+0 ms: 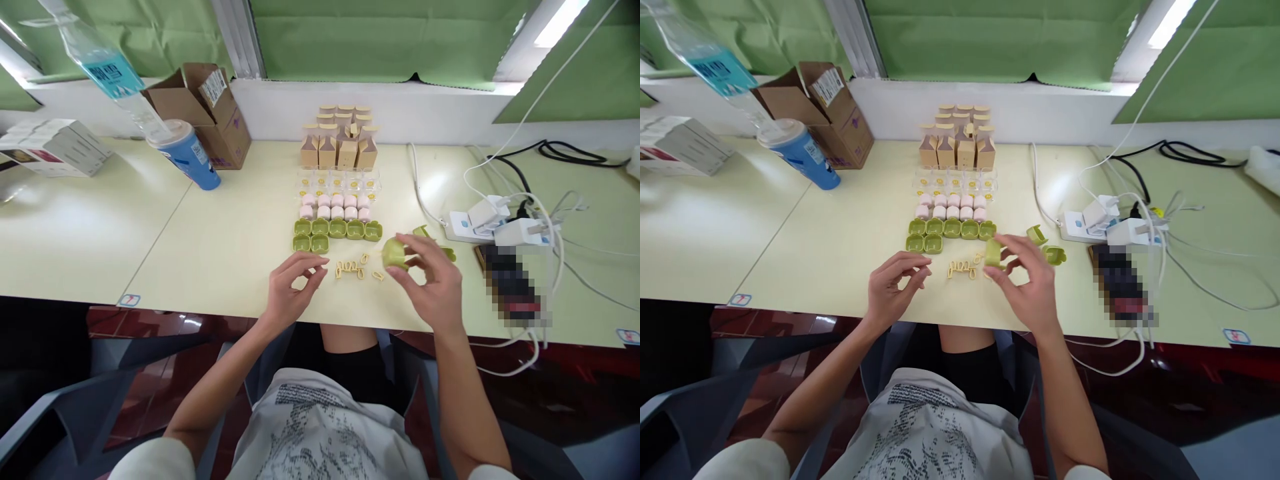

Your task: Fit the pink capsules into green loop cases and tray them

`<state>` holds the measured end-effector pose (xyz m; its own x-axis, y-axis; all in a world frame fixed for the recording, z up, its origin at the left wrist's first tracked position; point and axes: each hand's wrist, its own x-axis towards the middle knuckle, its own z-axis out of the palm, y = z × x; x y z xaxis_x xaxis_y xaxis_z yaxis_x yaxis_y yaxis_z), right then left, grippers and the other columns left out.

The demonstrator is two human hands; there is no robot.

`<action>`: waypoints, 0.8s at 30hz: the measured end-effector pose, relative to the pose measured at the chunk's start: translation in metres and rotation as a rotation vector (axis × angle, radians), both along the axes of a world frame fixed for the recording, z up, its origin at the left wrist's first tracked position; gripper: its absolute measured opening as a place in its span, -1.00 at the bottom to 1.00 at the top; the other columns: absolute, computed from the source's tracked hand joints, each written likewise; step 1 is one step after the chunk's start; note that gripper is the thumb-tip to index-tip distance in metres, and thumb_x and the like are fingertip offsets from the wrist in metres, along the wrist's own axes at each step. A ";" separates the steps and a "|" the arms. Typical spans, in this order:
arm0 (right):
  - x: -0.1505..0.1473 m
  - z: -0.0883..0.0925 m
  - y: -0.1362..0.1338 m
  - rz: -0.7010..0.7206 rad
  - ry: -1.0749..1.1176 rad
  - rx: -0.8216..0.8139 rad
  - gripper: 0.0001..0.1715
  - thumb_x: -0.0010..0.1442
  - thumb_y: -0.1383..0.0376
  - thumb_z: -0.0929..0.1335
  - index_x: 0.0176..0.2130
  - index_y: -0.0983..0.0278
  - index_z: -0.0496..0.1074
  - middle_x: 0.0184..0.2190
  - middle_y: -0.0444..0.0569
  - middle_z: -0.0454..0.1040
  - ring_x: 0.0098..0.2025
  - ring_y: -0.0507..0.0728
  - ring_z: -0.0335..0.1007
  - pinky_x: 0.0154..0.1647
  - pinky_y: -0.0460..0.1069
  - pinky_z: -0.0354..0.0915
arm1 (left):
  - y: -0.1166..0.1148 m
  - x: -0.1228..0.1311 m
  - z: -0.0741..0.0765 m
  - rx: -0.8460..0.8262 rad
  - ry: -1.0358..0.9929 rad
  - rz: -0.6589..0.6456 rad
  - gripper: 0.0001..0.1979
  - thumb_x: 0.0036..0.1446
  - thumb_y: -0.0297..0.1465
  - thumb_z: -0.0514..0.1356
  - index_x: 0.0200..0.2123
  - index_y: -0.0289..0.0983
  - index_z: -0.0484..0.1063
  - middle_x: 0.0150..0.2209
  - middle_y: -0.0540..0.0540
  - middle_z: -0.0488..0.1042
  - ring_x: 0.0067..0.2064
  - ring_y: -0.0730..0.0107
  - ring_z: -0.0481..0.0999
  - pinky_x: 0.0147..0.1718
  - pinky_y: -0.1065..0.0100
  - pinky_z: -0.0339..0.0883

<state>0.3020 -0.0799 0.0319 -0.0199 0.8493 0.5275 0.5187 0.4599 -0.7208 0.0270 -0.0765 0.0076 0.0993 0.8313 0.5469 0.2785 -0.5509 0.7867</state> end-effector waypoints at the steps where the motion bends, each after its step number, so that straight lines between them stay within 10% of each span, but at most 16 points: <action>1: -0.007 0.004 -0.005 0.087 0.044 -0.030 -0.49 0.39 0.11 0.55 0.28 0.01 0.57 0.16 0.06 0.61 -0.01 0.22 0.62 -0.19 0.09 0.64 | -0.002 0.002 0.001 -0.030 -0.035 -0.039 -0.83 0.43 -0.38 0.33 0.03 -0.18 0.68 -0.04 -0.15 0.69 -0.18 0.40 0.71 -0.36 0.39 0.65; 7: -0.038 0.005 -0.018 0.395 0.157 -0.153 -0.52 0.38 0.18 0.56 0.25 0.02 0.60 0.10 0.03 0.62 0.12 0.21 0.61 -0.08 0.06 0.71 | -0.020 0.000 0.012 -0.034 0.023 -0.082 -0.88 0.39 -0.35 0.42 -0.04 -0.19 0.70 -0.30 -0.05 0.73 -0.36 0.42 0.71 -0.35 0.39 0.67; 24: -0.049 -0.003 -0.026 0.369 0.110 -0.039 -0.50 0.42 0.22 0.53 0.30 -0.02 0.59 0.12 0.03 0.59 0.10 0.20 0.62 -0.10 0.09 0.79 | -0.022 -0.001 0.006 0.101 0.170 -0.018 -0.87 0.48 -0.45 0.27 -0.13 -0.18 0.64 -0.39 0.04 0.67 -0.43 0.50 0.67 -0.37 0.46 0.57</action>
